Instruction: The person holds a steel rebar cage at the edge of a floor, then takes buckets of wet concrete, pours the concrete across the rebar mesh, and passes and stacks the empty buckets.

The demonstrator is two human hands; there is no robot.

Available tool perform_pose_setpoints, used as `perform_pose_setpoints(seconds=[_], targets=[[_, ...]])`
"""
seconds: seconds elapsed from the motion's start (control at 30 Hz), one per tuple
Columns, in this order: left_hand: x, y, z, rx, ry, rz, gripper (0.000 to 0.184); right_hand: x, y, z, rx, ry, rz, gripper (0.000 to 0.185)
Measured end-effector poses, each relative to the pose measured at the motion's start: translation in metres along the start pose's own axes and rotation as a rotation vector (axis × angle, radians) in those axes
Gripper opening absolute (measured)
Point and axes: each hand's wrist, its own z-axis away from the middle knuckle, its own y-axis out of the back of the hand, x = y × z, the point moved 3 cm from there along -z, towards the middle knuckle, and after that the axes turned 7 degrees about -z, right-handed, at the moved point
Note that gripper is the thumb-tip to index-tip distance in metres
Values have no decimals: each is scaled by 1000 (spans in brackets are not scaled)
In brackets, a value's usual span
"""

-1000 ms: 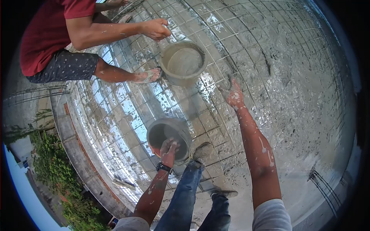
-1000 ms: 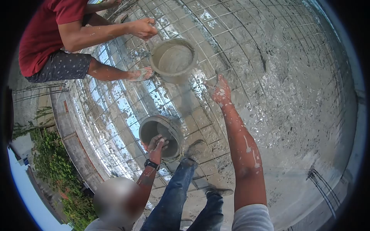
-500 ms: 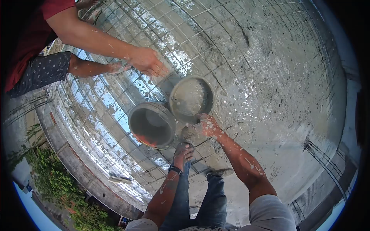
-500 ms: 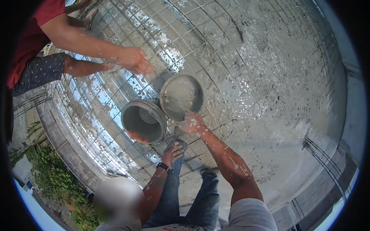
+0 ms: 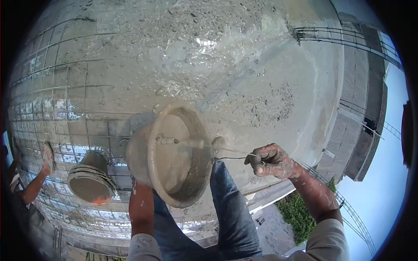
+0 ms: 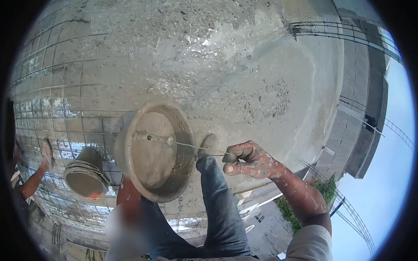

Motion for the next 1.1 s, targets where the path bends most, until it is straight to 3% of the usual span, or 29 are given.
perform_pose_setpoints(seconds=[0.1, 0.23, 0.33, 0.37, 0.43, 0.47, 0.5, 0.53, 0.67, 0.73, 0.8, 0.87, 0.9, 0.97, 1.0, 1.1], targets=[[-87, -81, -40, -167, 33, -99, 64, 112, 121, 19, 225, 77, -4, 30], [-267, -211, -83, -374, 135, -168, 69, 224, 267, 46, 588, 26, 117, 45], [-401, -306, -73, -263, 233, -328, 70, 264, 378, 98, 1015, -38, 231, 53], [-437, -339, -63, -245, 265, -512, 71, 290, 420, 116, 1173, 18, 193, 52], [-503, -416, -20, -181, 72, -864, 86, 291, 466, 167, 1560, 129, -97, 61], [-529, -445, -4, -308, -124, -1047, 83, 304, 490, 197, 1694, 135, -251, 74], [-549, -475, 13, -538, -250, -1094, 75, 323, 520, 223, 1696, 320, -450, 71], [-556, -498, 33, -615, -334, -1176, 72, 335, 524, 236, 1665, 417, -571, 68], [-541, -523, 81, -666, -475, -1347, 69, 327, 513, 273, 1514, 580, -715, 61], [-511, -508, 97, -632, -457, -1249, 72, 334, 496, 262, 1519, 571, -697, 60], [-470, -485, 98, -504, -380, -1223, 72, 335, 469, 232, 1368, 387, -750, 65], [-425, -445, 93, -257, -240, -1222, 70, 320, 423, 181, 1011, 325, -878, 71], [-403, -411, 82, -137, -252, -1184, 68, 329, 406, 153, 1123, 292, -831, 66], [-351, -332, 66, 116, -282, -1085, 64, 295, 347, 103, 928, 288, -775, 62], [-320, -313, 81, 67, -223, -758, 60, 286, 318, 79, 871, 262, -734, 62], [-207, -220, 118, 104, -187, -484, 57, 238, 210, -5, 648, 225, -397, 64]])
